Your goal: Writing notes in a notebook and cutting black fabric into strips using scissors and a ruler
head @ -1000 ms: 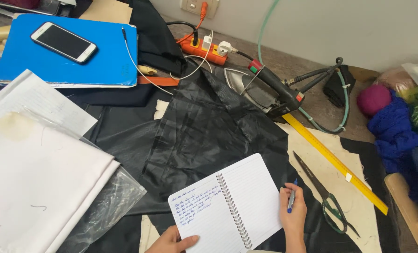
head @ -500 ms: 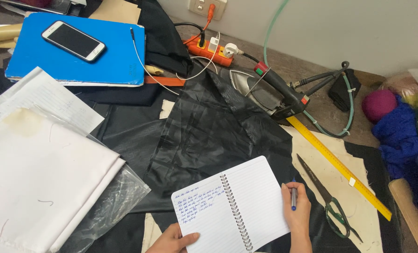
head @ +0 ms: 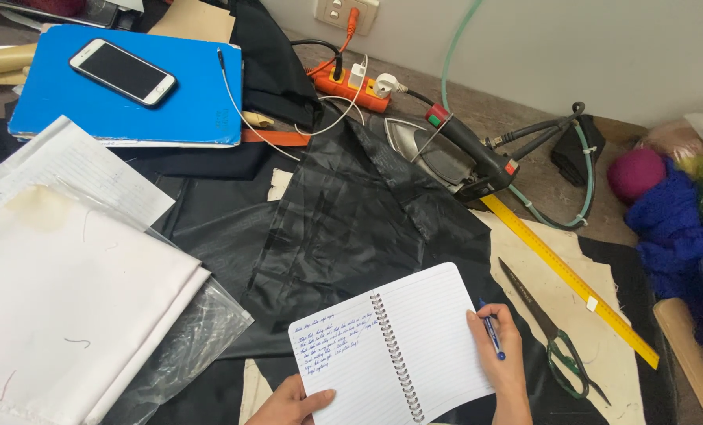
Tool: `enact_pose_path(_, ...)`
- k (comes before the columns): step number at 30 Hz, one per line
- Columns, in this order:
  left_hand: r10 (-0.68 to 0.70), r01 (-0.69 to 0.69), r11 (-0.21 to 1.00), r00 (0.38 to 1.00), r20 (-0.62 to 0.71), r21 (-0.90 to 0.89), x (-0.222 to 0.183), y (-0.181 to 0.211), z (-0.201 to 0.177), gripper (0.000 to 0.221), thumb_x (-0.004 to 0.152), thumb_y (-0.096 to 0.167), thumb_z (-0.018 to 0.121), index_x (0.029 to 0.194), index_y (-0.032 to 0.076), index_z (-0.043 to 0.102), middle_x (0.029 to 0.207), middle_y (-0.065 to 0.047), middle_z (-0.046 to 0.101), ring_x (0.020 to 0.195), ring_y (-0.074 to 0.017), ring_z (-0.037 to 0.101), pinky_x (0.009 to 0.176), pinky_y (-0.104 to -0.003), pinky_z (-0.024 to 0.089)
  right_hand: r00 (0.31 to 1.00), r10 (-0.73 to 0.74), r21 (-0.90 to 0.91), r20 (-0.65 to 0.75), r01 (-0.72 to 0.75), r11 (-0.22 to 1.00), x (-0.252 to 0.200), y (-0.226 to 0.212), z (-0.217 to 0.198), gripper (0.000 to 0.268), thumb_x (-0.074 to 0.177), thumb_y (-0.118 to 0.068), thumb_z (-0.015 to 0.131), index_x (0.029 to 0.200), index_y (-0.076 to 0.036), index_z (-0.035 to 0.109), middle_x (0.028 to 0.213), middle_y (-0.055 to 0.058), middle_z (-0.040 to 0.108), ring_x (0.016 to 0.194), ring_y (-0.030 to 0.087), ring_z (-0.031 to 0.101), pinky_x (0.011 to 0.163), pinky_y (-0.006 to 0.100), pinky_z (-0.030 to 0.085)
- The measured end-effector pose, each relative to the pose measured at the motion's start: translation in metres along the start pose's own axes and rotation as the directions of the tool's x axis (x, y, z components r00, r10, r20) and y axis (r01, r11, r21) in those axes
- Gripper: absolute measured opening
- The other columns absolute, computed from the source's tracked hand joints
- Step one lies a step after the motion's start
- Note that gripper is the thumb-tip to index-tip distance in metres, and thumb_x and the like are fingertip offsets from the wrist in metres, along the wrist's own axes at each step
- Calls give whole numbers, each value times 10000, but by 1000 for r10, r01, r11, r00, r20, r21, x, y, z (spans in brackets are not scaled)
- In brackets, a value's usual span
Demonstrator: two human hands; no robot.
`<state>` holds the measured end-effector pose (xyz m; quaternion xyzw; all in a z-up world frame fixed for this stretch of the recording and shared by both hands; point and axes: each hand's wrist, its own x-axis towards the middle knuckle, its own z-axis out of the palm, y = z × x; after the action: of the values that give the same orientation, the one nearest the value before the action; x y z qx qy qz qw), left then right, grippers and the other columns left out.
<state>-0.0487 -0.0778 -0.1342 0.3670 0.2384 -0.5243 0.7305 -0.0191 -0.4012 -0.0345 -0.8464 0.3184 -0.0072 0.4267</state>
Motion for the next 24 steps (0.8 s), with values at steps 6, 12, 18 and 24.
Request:
enact_pose_path(6, 14, -15, 998, 1000, 10, 63, 5, -2, -5, 556, 850, 120, 681, 1381, 49, 530, 1392, -101, 644, 1227, -251, 639, 1024, -338, 464, 996, 35, -27, 81, -33, 999, -4, -3, -11, 208, 875, -266, 667, 935, -115, 537, 741, 47, 498, 679, 149, 455, 636, 284, 343)
enact_pose_path(12, 154, -158, 986, 984, 88, 48, -8, 1, 2, 784, 737, 157, 817, 1416, 99, 430, 1449, -89, 577, 1311, -275, 561, 1081, -426, 417, 987, 82, -95, 140, -69, 993, -21, -27, -30, 187, 854, -240, 679, 962, -128, 575, 810, 56, 582, 682, 162, 511, 676, 280, 368)
enact_pose_path(18, 289, -303, 951, 943, -165, -65, -37, 8, 29, 741, 756, -6, 716, 1442, 96, 456, 1382, -146, 656, 1250, -267, 605, 1038, -362, 426, 988, 4, 180, 152, -32, 983, -47, -20, -38, 216, 804, -58, 765, 927, -75, 588, 611, 75, 523, 481, 141, 453, 455, 272, 355)
enact_pose_path(24, 633, -513, 755, 733, -248, 409, -28, -2, 4, 854, 751, 165, 718, 1500, 237, 315, 1432, 62, 569, 1278, -38, 506, 1058, -189, 309, 999, -32, 313, -34, 41, 949, -96, -3, 13, 324, 642, 36, 840, 870, -102, 657, 936, 43, 785, 510, 113, 560, 489, 227, 478)
